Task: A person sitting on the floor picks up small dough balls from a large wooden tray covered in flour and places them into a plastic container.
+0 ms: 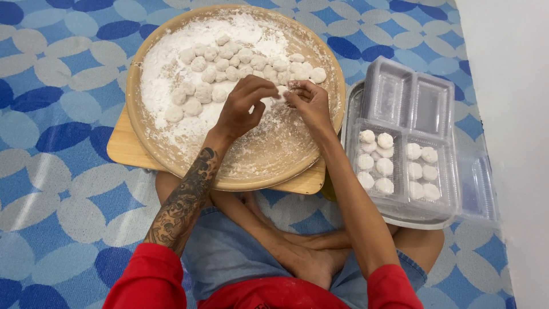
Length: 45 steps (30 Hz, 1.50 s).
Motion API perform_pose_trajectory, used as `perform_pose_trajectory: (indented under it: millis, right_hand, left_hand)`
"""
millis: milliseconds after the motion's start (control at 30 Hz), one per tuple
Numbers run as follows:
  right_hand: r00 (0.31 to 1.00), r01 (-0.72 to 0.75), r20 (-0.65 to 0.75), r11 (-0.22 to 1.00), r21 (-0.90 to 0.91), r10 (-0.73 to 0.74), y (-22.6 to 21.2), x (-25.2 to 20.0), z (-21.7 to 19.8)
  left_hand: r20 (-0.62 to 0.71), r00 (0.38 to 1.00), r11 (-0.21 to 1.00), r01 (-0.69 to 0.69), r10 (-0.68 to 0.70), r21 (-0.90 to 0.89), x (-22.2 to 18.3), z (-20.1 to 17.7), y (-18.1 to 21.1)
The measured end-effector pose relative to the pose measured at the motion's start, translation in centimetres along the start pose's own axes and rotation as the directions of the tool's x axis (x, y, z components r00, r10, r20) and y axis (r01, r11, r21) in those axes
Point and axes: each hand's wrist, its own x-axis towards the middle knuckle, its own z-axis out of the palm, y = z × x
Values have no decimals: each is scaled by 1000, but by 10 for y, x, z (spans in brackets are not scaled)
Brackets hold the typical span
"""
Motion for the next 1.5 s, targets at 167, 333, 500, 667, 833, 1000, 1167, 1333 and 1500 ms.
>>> perform_pose_trajectory:
  millis: [167,333,500,667,833,1000,1167,1333,1500]
  right_hand:
    - [999,42,-21,999,-14,-42,-1,-4,1]
    - [992,101,-71,994,-32,-103,-12,-20,-17]
    - [988,107,-103,993,-58,-112,-32,-33,-37]
    - [990,64,-114,991,-114,-77,-60,-61,-62]
    - [994,32,-97,969,-244,-57,-74,-90,-99]
    - [977,-77,-214,959,-274,17,-71,-123,-134]
    - [973,-103,-229,924,-368,17,-57,-136,-159]
    - [977,-117,-211,818,-563,-6,-49,-134,-162]
    - [981,-74,-163,564,-822,-109,-56,-132,-154]
  left_hand:
    - [-2,1000,976,-22,23,217,5,1,17]
    - [31,967,968,251,-251,20,18,13,45]
    - [159,869,797,494,-469,-348,23,40,50]
    - [142,832,716,537,-536,-445,30,61,79]
    - [234,805,657,584,-545,-476,36,79,109]
    - [334,838,756,538,-432,-373,34,103,123]
    - [389,848,804,494,-360,-332,36,104,134]
    - [405,827,811,517,-390,-274,35,103,129]
    - [431,824,862,476,-367,-176,35,87,120]
